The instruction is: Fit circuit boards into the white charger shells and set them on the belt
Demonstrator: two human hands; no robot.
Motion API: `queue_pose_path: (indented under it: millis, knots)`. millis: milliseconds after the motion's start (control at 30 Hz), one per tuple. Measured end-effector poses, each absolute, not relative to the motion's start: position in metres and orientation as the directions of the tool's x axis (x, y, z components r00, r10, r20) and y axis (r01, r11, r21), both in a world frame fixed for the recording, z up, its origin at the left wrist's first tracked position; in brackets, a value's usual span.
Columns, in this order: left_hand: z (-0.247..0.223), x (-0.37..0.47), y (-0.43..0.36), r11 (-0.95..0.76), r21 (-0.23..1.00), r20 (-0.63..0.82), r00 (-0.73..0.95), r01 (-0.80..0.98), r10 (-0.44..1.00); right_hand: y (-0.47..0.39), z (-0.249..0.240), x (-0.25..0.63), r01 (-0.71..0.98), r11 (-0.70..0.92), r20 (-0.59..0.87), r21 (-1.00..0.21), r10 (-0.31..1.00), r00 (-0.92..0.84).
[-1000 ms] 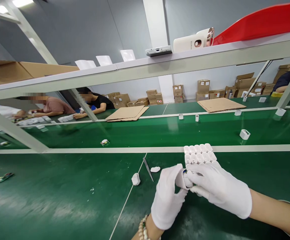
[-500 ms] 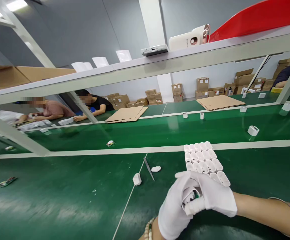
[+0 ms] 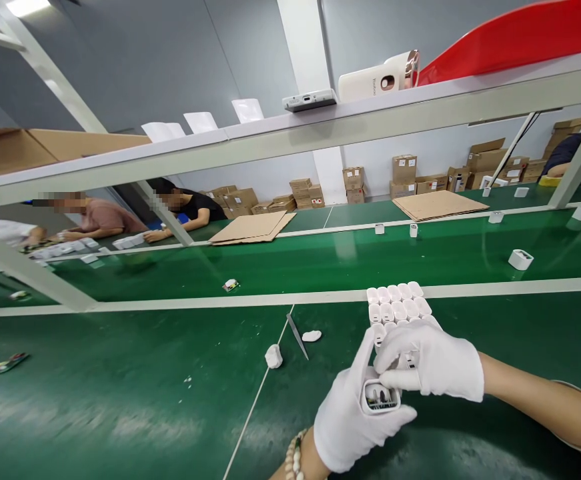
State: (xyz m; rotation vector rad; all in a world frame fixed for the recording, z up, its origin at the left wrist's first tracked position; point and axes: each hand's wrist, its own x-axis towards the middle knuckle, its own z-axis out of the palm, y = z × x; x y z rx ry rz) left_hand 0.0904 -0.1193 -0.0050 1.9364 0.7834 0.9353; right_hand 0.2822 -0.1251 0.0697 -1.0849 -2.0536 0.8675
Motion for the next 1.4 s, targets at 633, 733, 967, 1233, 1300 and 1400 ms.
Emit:
queue_pose_path:
  millis: [633,733,967,1233,1300,1400]
  knots:
    - [0.003,0.096,-0.124,-0.662,0.7,0.41,0.608,0.268,0.68,-0.13,0.072,0.271,0.658,0.257,-0.091,-0.708,0.89,-0.446]
    - [0.002,0.097,-0.125,-0.701,0.646,0.461,0.578,0.302,0.673,-0.133,0.073,0.267,0.742,0.253,-0.099,-0.621,0.914,-0.394]
    - [0.015,0.096,-0.128,-0.548,0.78,0.263,0.637,0.302,0.725,-0.124,0.074,0.291,0.479,0.224,-0.121,-0.849,0.8,-0.588]
    - [0.005,0.099,-0.126,-0.622,0.707,0.313,0.641,0.336,0.701,-0.136,0.081,0.277,0.708,0.352,-0.101,-0.613,0.853,-0.512]
    - [0.002,0.099,-0.126,-0.655,0.673,0.356,0.627,0.343,0.693,-0.137,0.082,0.272,0.774,0.322,-0.134,-0.546,0.878,-0.46]
    - [-0.002,0.097,-0.125,-0.631,0.682,0.363,0.579,0.369,0.73,-0.133,0.081,0.275,0.696,0.33,-0.087,-0.638,0.867,-0.491]
